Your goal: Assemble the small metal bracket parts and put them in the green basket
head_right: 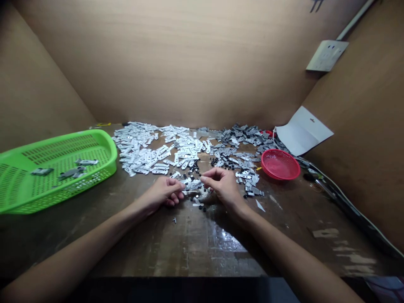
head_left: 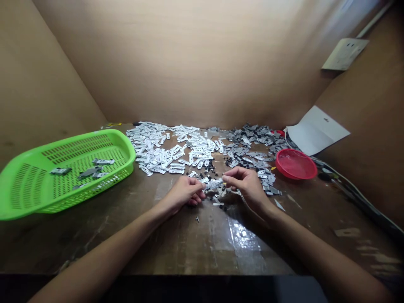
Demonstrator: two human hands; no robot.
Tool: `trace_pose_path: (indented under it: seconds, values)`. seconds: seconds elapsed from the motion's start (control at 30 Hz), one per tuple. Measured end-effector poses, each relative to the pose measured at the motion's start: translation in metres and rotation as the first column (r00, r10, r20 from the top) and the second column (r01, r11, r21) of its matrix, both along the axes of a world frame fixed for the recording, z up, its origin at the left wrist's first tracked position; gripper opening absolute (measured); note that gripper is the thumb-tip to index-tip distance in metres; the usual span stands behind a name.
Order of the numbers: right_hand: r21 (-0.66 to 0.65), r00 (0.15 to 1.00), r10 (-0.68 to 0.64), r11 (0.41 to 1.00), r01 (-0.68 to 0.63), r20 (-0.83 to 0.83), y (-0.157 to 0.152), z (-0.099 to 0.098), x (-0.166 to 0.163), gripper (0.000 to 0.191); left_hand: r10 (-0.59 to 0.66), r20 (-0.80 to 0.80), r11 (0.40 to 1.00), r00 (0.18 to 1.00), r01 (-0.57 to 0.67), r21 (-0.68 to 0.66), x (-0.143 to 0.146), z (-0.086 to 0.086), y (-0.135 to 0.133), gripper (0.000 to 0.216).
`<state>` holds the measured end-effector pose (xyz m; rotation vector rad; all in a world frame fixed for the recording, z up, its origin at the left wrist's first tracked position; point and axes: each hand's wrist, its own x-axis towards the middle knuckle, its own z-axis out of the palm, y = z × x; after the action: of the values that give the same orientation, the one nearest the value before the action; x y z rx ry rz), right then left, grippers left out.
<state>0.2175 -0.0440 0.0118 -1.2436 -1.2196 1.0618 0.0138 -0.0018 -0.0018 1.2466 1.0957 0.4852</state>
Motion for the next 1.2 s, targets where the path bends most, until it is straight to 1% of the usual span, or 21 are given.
trace_pose_path:
  seconds: [0.27, 0.43, 0.67, 0.93, 1.07, 1.2]
  values:
    - [0.008, 0.998, -0.045, 0.999, 0.045, 0.039, 0.000, -0.002, -0.009, 0.023, 0.010, -0.015, 1.000, 1.000, -0.009, 0.015, 0.001, -0.002, 0.000, 0.027]
    - [0.007, 0.995, -0.021, 1.000, 0.020, 0.094, -0.001, -0.001, -0.010, 0.024, -0.001, -0.006, 1.000, 1.000, 0.001, 0.023, 0.001, -0.002, 0.001, 0.027]
    - [0.006, 0.990, -0.011, 1.000, 0.011, 0.142, 0.001, -0.007, -0.010, 0.024, 0.001, -0.004, 1.000, 1.000, -0.001, 0.018, 0.000, 0.000, 0.000, 0.027]
    - [0.006, 0.992, 0.003, 1.000, -0.004, 0.130, 0.001, -0.010, -0.010, 0.025, -0.004, -0.002, 1.000, 1.000, 0.004, 0.012, 0.001, 0.001, -0.001, 0.025]
    - [-0.013, 0.995, -0.003, 1.000, 0.004, 0.098, 0.001, -0.011, -0.010, 0.029, 0.006, 0.005, 1.000, 1.000, -0.006, -0.005, -0.001, -0.001, 0.000, 0.025]
    - [0.001, 0.993, -0.031, 1.000, 0.031, 0.111, 0.001, -0.011, -0.010, 0.029, 0.017, 0.034, 1.000, 0.999, -0.017, -0.018, -0.003, -0.002, 0.001, 0.025]
